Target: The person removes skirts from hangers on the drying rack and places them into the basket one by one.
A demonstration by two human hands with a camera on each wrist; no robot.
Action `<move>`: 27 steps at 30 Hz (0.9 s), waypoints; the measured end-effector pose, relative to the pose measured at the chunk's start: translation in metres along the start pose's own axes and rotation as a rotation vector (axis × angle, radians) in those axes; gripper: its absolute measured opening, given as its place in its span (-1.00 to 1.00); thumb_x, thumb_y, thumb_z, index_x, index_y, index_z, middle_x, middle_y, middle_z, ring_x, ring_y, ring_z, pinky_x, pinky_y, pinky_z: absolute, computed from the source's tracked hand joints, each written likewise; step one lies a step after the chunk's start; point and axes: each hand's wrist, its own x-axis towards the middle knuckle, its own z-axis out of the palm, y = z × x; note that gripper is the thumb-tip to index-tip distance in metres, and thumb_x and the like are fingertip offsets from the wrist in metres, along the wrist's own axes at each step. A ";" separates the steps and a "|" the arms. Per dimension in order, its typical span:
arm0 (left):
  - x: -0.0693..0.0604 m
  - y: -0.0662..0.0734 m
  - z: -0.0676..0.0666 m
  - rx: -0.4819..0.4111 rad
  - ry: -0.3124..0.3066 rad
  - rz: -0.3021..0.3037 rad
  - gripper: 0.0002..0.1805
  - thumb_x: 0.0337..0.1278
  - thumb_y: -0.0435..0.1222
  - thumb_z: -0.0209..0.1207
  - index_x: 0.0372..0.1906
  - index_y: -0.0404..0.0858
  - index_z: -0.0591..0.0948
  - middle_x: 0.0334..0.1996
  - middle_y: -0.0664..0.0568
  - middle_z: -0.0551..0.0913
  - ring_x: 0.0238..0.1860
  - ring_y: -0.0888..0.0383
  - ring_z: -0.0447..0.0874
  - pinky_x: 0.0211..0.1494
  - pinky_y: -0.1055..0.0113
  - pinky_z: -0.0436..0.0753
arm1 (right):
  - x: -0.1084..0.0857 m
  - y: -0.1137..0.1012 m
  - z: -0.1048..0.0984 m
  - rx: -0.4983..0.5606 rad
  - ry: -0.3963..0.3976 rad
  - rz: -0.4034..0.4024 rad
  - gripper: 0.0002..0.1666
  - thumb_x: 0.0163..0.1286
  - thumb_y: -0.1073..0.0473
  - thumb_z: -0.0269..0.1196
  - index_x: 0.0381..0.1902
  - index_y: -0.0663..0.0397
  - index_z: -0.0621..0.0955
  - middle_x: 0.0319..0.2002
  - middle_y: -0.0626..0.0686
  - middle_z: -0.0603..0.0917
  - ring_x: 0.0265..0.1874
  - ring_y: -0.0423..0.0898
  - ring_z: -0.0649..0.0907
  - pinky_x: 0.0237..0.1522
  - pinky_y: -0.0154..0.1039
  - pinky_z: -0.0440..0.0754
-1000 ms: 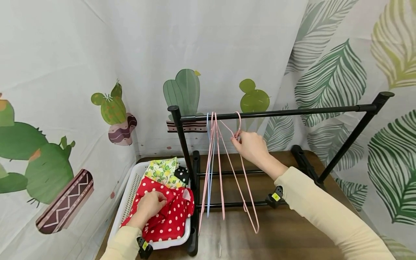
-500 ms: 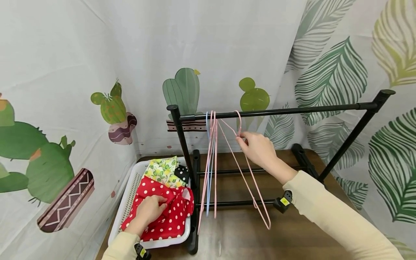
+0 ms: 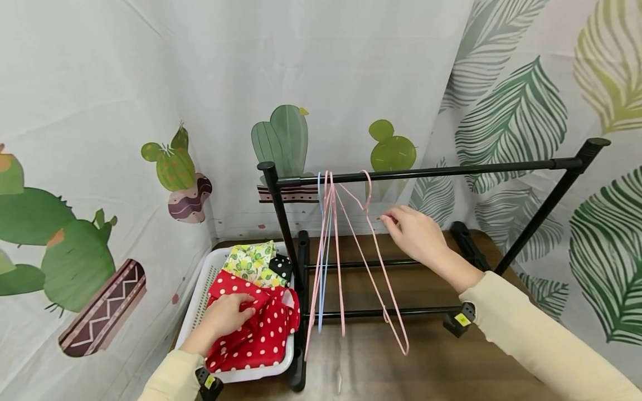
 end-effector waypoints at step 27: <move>0.009 0.022 -0.054 0.151 0.206 0.182 -0.72 0.02 -0.21 0.24 -0.13 -0.22 0.65 -0.26 -0.13 0.69 -0.41 0.01 0.64 -0.44 0.18 0.58 | -0.030 0.053 -0.013 -0.075 0.018 -0.066 -0.82 0.29 0.15 0.17 -0.22 0.06 0.64 -0.35 -0.01 0.62 -0.44 -0.08 0.61 -0.49 -0.10 0.53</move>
